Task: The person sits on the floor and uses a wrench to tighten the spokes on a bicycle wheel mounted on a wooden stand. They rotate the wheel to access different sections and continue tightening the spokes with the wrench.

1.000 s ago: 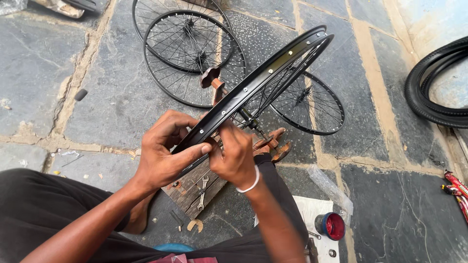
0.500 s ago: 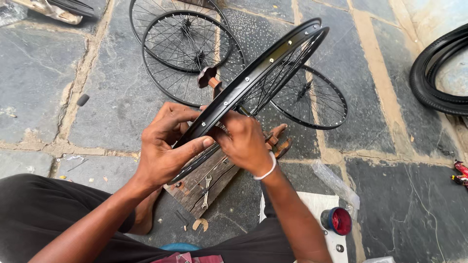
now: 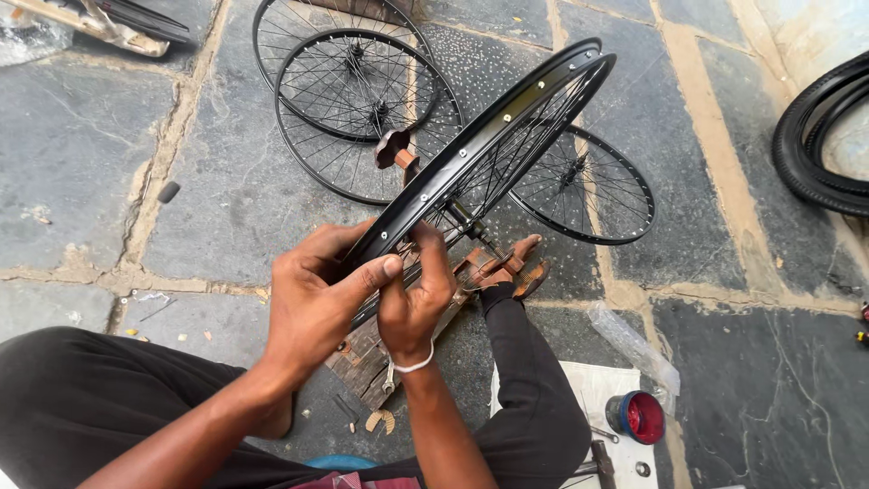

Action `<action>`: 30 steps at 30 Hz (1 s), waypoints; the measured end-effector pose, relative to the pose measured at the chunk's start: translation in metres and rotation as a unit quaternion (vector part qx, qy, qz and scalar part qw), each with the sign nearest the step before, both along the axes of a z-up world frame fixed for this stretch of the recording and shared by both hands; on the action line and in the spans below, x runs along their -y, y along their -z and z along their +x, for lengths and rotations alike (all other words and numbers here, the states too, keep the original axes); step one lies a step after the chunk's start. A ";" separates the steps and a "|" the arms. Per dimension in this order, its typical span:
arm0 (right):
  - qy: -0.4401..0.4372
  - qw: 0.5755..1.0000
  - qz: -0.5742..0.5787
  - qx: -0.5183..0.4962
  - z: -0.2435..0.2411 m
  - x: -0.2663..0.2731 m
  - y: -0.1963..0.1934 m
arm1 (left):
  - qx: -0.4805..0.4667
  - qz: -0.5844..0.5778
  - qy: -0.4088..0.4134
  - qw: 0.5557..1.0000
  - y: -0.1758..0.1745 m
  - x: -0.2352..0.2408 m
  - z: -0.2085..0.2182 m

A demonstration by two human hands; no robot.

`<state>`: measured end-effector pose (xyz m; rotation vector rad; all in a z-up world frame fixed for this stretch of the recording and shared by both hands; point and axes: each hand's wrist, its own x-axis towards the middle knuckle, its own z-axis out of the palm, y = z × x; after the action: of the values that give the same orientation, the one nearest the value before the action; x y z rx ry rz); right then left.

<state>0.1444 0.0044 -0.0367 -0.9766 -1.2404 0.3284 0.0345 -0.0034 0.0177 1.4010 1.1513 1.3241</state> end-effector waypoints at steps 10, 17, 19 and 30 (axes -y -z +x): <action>0.063 0.998 -0.030 0.000 -0.010 0.003 0.001 | 0.009 0.059 0.094 0.994 -0.018 -0.017 0.002; -0.102 0.984 -0.025 -0.143 0.046 -0.029 -0.017 | -0.141 0.315 0.065 0.936 -0.055 -0.059 0.020; -0.090 0.968 -0.016 -0.233 0.052 -0.047 -0.017 | -0.070 0.345 0.123 0.928 -0.067 -0.078 0.038; 0.015 0.962 -0.213 -0.172 0.065 0.050 0.167 | -0.065 0.036 -0.111 0.991 0.114 -0.002 -0.068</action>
<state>0.2096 -0.0456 -0.2040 -1.2404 -0.8487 0.7308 -0.0331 -0.0016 -0.0960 1.4606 1.3922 1.4584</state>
